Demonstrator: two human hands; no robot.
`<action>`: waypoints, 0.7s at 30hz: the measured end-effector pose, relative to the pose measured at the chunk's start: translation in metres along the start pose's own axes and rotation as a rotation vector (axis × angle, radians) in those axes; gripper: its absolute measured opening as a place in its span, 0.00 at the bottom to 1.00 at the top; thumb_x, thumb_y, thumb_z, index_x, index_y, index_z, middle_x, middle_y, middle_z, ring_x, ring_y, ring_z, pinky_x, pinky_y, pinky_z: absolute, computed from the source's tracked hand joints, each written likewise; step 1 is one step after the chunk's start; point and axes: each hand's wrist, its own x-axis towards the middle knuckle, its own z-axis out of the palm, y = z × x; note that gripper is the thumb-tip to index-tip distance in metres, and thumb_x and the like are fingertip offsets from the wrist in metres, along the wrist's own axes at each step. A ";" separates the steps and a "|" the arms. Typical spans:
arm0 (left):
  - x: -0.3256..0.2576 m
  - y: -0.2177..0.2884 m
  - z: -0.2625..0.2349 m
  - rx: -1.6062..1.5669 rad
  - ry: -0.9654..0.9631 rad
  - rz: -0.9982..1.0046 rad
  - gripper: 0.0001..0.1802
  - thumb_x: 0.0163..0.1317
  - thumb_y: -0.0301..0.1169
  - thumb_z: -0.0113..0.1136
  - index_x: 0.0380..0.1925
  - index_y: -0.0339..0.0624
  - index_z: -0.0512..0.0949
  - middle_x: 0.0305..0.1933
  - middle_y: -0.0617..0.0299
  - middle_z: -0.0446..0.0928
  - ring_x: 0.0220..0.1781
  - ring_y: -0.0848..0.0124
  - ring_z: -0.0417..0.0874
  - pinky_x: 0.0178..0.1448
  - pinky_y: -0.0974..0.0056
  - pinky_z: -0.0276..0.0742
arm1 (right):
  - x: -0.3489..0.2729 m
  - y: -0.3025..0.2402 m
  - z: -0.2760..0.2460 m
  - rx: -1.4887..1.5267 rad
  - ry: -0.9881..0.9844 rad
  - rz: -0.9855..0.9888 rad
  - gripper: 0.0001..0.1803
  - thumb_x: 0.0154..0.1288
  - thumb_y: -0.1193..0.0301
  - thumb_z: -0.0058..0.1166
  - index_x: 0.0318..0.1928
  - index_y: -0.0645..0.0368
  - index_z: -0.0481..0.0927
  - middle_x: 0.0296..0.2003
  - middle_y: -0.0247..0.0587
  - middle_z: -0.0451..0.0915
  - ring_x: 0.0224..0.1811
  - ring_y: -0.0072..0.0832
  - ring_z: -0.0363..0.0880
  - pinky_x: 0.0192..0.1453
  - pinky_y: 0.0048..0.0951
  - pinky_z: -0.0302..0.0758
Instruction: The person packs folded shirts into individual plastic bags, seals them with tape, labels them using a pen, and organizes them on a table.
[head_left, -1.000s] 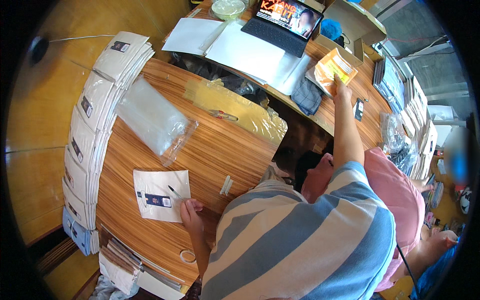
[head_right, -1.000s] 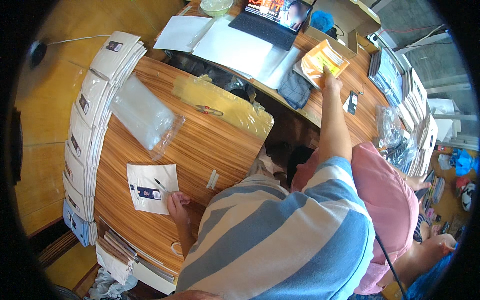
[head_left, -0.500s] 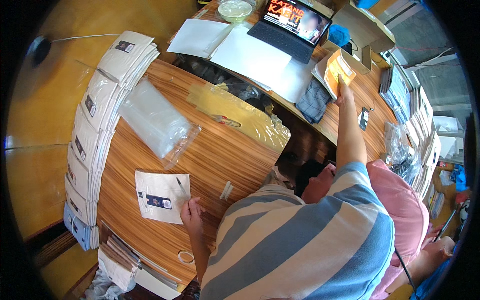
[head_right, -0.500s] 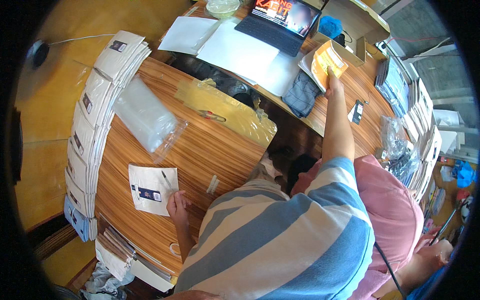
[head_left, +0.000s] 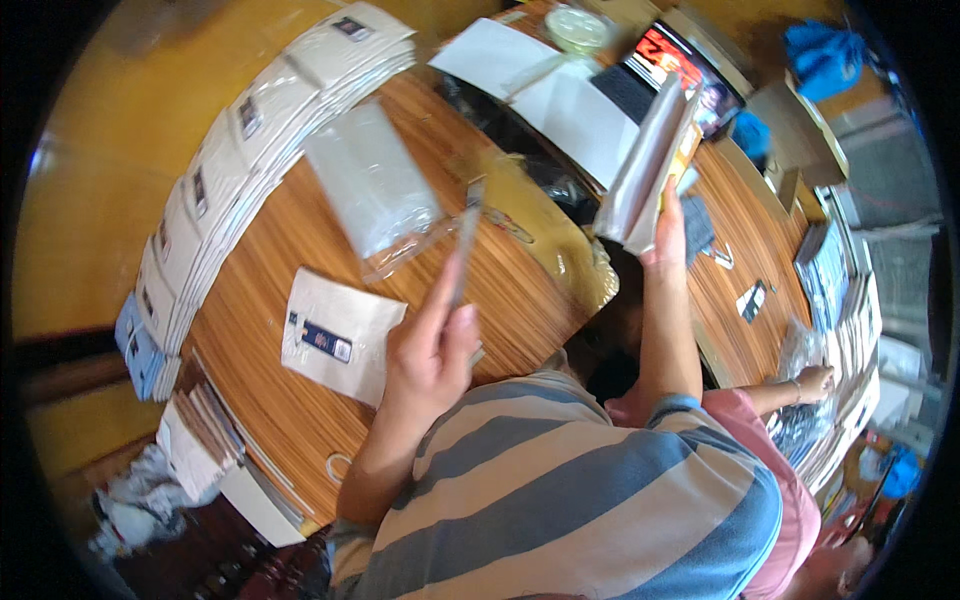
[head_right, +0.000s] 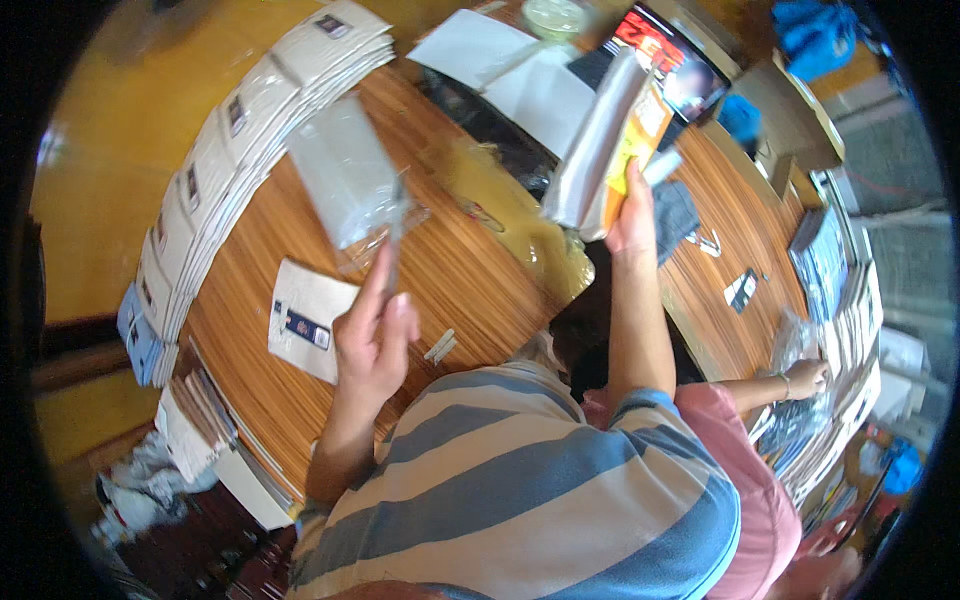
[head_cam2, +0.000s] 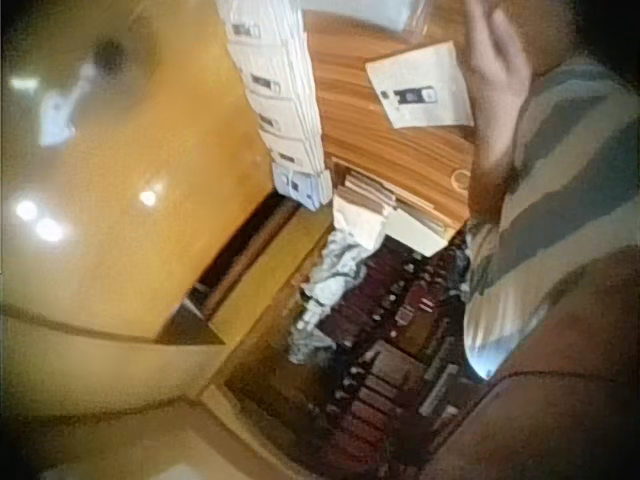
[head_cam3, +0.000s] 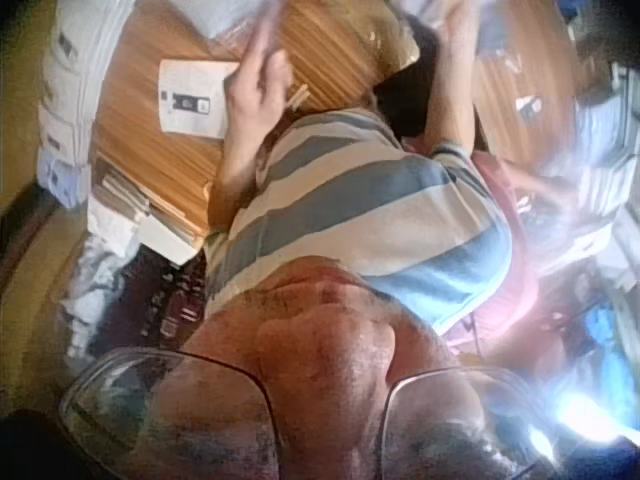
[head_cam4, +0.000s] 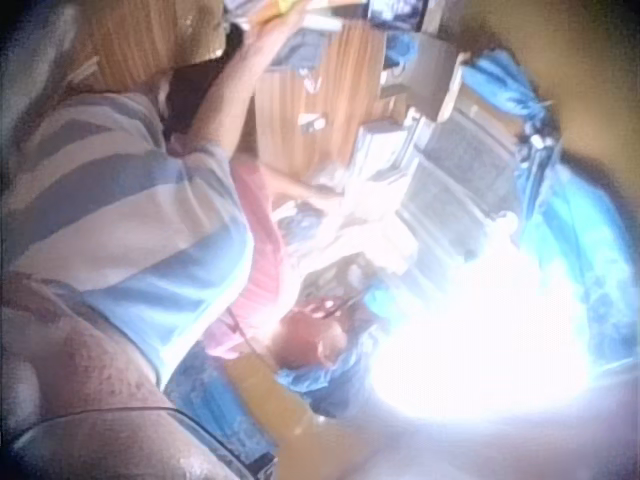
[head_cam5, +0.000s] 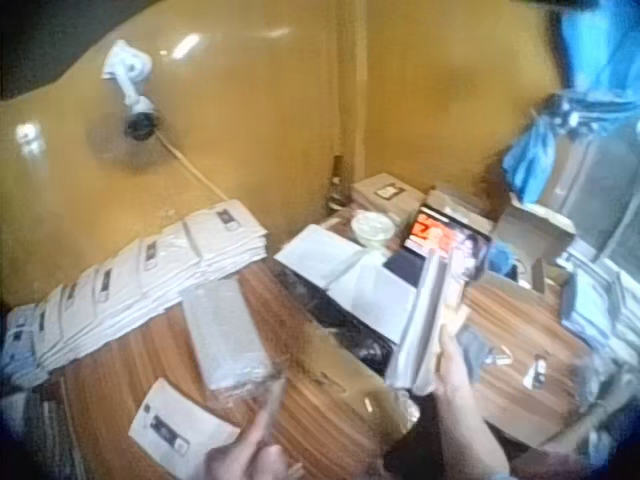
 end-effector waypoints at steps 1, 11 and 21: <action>0.014 0.010 0.002 0.065 -0.007 0.076 0.28 0.77 0.25 0.52 0.76 0.33 0.67 0.28 0.59 0.78 0.26 0.74 0.79 0.32 0.67 0.75 | -0.004 0.015 0.011 0.033 -0.009 0.076 0.27 0.83 0.54 0.52 0.68 0.61 0.74 0.59 0.43 0.84 0.59 0.35 0.85 0.66 0.42 0.81; 0.054 0.044 0.008 0.579 0.154 0.336 0.24 0.74 0.26 0.54 0.67 0.25 0.73 0.43 0.33 0.86 0.37 0.48 0.92 0.39 0.51 0.85 | -0.089 0.057 0.146 0.055 -0.304 0.226 0.24 0.85 0.58 0.47 0.70 0.60 0.72 0.61 0.42 0.83 0.61 0.31 0.84 0.66 0.37 0.82; 0.059 0.061 -0.014 0.787 -0.155 0.110 0.15 0.76 0.37 0.57 0.52 0.39 0.83 0.43 0.48 0.82 0.39 0.51 0.88 0.41 0.50 0.84 | -0.094 0.067 0.143 0.101 -0.292 0.294 0.24 0.85 0.56 0.49 0.69 0.59 0.73 0.62 0.42 0.82 0.61 0.32 0.84 0.65 0.40 0.82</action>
